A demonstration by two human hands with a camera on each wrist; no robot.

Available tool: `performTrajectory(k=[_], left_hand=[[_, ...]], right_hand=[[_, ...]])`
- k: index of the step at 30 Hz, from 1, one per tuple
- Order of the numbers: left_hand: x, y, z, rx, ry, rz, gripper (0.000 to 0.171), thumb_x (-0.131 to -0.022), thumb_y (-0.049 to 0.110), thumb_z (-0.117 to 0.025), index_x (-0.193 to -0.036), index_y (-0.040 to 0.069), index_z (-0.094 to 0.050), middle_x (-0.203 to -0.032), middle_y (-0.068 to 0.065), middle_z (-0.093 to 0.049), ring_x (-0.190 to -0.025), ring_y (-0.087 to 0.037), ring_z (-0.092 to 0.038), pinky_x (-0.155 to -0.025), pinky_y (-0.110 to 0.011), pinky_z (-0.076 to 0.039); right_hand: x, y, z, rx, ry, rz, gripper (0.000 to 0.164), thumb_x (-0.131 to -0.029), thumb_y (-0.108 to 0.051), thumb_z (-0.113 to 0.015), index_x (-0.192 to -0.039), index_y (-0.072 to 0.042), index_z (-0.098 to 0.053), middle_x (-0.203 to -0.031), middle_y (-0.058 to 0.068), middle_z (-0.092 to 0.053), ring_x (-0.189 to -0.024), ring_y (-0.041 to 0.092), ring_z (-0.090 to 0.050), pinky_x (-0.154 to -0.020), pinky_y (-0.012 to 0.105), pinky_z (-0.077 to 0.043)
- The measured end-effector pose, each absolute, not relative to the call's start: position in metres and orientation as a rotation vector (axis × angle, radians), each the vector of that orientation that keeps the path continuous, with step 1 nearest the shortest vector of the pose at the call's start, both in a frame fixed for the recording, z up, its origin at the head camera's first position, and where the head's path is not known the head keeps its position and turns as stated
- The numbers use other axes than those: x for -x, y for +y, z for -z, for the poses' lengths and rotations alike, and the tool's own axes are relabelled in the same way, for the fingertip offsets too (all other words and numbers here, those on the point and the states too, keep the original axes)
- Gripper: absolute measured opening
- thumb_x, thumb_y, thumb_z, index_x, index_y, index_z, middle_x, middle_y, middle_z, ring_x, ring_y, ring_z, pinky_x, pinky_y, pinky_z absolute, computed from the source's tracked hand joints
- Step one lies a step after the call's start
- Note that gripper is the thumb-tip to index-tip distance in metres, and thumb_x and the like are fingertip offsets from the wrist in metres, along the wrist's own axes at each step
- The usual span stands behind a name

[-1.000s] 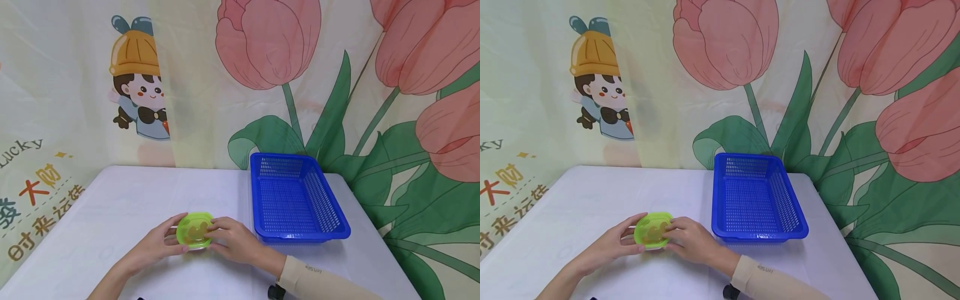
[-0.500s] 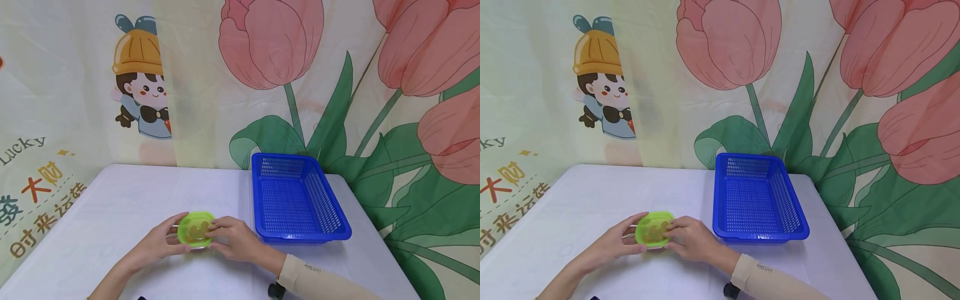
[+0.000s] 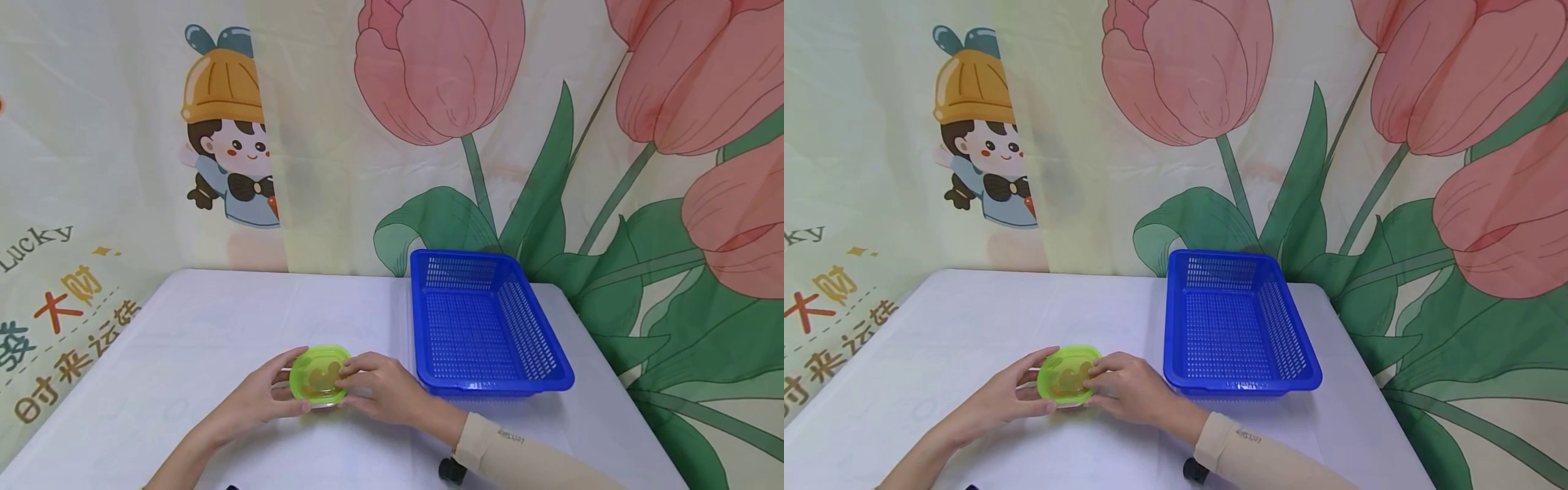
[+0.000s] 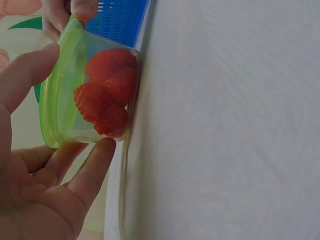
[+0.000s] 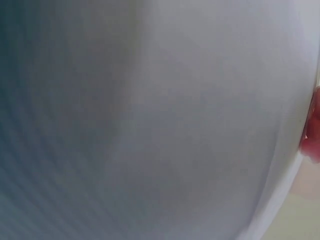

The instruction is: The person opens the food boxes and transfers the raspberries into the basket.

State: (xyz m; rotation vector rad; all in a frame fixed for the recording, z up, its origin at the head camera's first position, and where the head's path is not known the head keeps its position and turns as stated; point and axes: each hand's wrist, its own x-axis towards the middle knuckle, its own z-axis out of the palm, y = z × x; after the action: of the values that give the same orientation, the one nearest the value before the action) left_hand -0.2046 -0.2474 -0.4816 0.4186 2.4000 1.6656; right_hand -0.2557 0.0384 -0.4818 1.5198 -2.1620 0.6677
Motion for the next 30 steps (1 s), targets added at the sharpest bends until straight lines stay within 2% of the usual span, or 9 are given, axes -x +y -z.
performTrajectory(k=[16, 30], left_hand=[[0.2050, -0.2463, 0.4812, -0.436, 2.434, -1.633, 0.100, -0.087, 0.024, -0.091, -0.165, 0.008, -0.031, -0.155, -0.022, -0.045, -0.136, -0.042, -0.056, -0.099, -0.035, -0.057], [0.2062, -0.2486, 0.4824, -0.424, 2.419, -1.641, 0.100, -0.086, 0.023, -0.091, -0.165, 0.009, -0.031, -0.155, -0.022, -0.044, -0.136, -0.042, -0.057, -0.098, -0.036, -0.058]], right_hand=[[0.2620, 0.0408, 0.4830, -1.554, -2.035, -0.525, 0.030, -0.082, -0.032, -0.094, -0.106, -0.015, -0.085, -0.111, -0.001, -0.079, -0.112, 0.014, -0.073, -0.105, 0.020, -0.051], [0.2623, 0.0399, 0.4808, -1.575, -2.046, -0.528, 0.030, -0.082, -0.030, -0.094, -0.106, -0.015, -0.085, -0.111, 0.000, -0.079, -0.112, 0.014, -0.073, -0.103, 0.020, -0.052]])
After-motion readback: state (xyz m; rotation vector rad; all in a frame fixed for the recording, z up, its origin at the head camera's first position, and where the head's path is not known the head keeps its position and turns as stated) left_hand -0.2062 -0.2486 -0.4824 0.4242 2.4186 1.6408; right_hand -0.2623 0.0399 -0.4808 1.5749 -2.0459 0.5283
